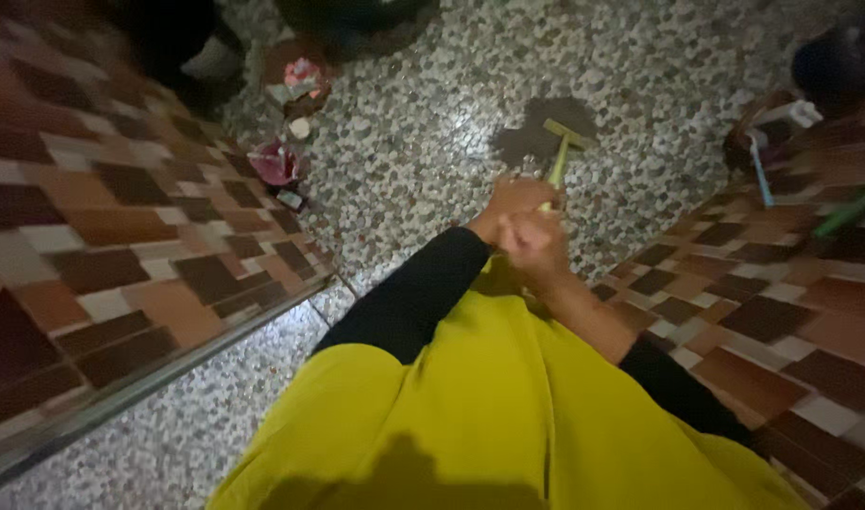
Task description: The person mops a tiled floor using a yellow squeegee mop. They push water and debris across the floor, moving from the center of the room towards the edges and around various items like buckets and a washing machine.
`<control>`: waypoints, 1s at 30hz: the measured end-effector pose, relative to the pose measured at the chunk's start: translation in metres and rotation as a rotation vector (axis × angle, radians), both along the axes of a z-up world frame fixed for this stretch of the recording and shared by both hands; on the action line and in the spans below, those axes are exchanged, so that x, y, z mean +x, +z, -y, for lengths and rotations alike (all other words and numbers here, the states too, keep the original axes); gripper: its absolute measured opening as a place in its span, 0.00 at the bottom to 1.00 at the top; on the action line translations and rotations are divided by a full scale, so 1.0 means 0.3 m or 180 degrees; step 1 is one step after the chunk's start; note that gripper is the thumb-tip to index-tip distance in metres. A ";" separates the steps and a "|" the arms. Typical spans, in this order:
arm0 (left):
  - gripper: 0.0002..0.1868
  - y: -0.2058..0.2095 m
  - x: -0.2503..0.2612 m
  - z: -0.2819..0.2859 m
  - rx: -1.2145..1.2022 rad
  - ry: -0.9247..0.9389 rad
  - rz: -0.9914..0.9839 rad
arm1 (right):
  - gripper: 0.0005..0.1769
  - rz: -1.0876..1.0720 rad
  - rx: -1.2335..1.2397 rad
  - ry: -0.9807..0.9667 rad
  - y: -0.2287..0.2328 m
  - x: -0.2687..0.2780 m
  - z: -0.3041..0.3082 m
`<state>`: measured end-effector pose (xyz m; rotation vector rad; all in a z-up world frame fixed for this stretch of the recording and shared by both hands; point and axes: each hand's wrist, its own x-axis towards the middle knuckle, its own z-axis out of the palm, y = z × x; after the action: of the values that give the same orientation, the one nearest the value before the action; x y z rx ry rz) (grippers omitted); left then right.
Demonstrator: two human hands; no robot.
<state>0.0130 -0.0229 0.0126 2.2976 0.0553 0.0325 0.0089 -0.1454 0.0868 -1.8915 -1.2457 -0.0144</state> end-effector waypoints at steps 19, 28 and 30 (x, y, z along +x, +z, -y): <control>0.05 0.003 -0.010 0.040 -0.0214 -0.0744 -0.0222 | 0.16 -0.0655 -0.0029 0.0956 0.288 0.038 0.138; 0.09 -0.232 -0.065 -0.001 0.0246 -0.0240 0.0112 | 0.11 -0.0110 0.0570 0.0964 0.123 -0.109 0.069; 0.10 -0.229 -0.156 0.026 0.0091 -0.0056 0.0079 | 0.13 -0.0347 0.0470 0.0722 0.098 -0.165 0.080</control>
<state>-0.0337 -0.0308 -0.0562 2.3258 0.0217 0.0532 -0.0406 -0.1695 0.1162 -1.5963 -1.3396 0.1130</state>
